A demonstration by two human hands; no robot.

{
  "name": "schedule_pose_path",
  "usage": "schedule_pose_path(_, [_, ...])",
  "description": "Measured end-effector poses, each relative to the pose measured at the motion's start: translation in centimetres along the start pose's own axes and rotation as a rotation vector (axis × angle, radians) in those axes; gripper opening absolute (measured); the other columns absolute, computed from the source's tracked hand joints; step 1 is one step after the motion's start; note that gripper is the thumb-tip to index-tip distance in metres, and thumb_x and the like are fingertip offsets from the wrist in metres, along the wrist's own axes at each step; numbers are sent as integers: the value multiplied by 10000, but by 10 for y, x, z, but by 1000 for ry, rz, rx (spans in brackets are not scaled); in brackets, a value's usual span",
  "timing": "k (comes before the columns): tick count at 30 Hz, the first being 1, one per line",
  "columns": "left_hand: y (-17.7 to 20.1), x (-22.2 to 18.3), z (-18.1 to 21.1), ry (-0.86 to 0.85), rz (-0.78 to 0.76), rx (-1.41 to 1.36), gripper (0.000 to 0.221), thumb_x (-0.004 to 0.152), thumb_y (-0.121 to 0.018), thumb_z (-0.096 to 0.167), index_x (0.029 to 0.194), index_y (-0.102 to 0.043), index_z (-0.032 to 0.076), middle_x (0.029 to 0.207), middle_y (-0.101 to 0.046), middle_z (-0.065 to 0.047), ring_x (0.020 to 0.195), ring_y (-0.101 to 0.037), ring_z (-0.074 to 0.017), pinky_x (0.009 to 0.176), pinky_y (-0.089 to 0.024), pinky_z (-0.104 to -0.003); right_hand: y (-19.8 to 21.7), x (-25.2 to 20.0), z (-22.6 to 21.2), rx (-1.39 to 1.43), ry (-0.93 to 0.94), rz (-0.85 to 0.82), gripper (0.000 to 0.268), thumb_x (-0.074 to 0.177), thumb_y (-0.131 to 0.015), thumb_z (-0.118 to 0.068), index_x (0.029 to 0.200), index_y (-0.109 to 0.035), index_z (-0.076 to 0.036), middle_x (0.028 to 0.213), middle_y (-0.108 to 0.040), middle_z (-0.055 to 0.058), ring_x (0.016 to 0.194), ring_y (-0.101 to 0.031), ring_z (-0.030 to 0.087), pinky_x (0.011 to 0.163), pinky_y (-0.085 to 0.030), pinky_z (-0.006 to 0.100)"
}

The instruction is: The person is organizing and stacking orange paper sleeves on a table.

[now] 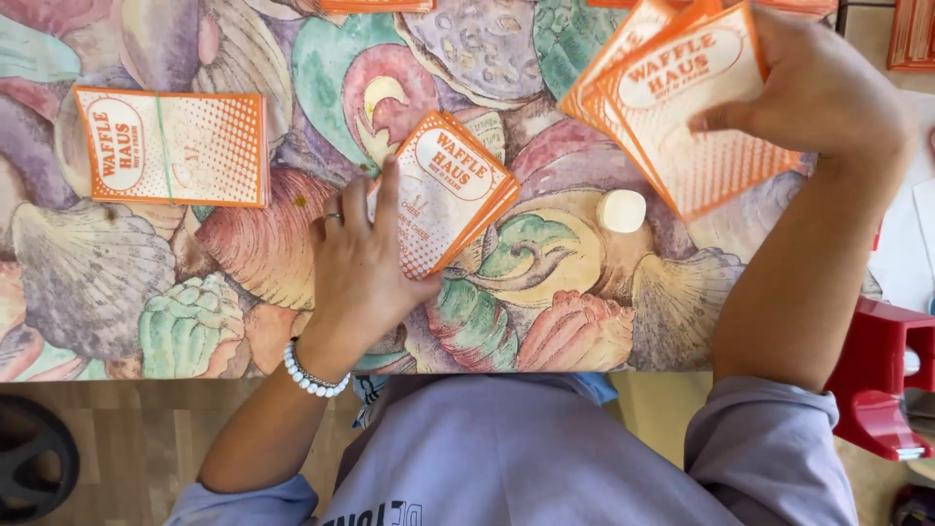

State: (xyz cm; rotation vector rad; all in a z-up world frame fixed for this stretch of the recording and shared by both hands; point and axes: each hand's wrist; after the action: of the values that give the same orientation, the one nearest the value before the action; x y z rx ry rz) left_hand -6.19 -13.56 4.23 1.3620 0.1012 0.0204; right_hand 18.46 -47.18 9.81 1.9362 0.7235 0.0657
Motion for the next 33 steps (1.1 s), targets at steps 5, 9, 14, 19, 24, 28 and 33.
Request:
schedule_pose_path(5, [1, 9, -5, -56, -44, 13, 1450, 472, -988, 579, 1602, -236, 69, 1287, -437, -194, 1089, -507, -400, 858, -507, -554, -16, 20, -11, -191, -15, -142, 1068, 666, -889, -214, 1600, -408, -21, 1471, -562, 202, 1202, -543, 427, 922, -396, 523])
schedule_pose_path(9, [1, 6, -8, -117, -55, -6, 1444, 465, -969, 541, 1610, -220, 80, 1280, -410, -194, 1085, -503, -412, 872, -491, -555, -40, 8, -41, -279, 200, 231, 860, 829, -920, -257, 1531, -502, 14, 1348, -624, 257, 1070, -602, 456, 833, -469, 559])
schedule_pose_path(14, [-6, 4, -11, -158, -80, -116, 1473, 456, -1009, 486, 1616, -193, 84, 1341, -355, -213, 1199, -408, -406, 932, -443, -567, -103, 9, -108, 264, 291, 22, 967, 799, -918, -350, 1574, -381, -133, 1307, -659, 155, 1150, -661, 225, 938, -531, 371])
schedule_pose_path(19, [-3, 3, -15, -163, -151, -187, 1509, 481, -1055, 478, 1629, -145, 115, 1436, -266, -255, 1218, -405, -453, 986, -434, -537, -134, 12, -138, 509, 164, -22, 783, 900, -811, -219, 1543, -386, -83, 1208, -692, 73, 1114, -650, 160, 929, -570, 300])
schedule_pose_path(24, [-15, -9, -16, -226, 12, -51, 1562, 502, -1002, 600, 1646, -42, 139, 1355, -412, -236, 1256, -412, -441, 963, -397, -519, -145, 3, -132, 632, 185, -30, 831, 884, -803, -182, 1564, -334, -96, 1443, -533, 103, 1100, -549, 180, 874, -533, 307])
schedule_pose_path(28, [-10, -19, -10, -302, 178, 22, 1521, 485, -986, 473, 1656, -67, 162, 1202, -418, -136, 1032, -515, -354, 863, -416, -459, -153, -3, -124, 766, 287, -55, 910, 845, -829, -49, 1580, -292, -58, 1361, -603, 99, 826, -562, 75, 644, -473, 191])
schedule_pose_path(33, [20, -20, -12, -428, 330, 109, 1363, 628, -940, 658, 1644, -144, 221, 1386, -435, -130, 1178, -496, -294, 979, -382, -417, -154, -11, -121, 925, 353, 30, 577, 946, -723, 85, 1463, -500, -38, 801, -478, 8, 704, -483, 83, 694, -517, 208])
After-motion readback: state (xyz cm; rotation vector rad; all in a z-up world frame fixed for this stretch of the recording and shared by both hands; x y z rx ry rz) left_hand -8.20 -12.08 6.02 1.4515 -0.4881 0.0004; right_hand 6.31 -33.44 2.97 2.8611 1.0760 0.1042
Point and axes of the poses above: each hand's wrist, its own x-axis towards the middle knuckle, its own y-axis out of the back of the hand, z = x × y
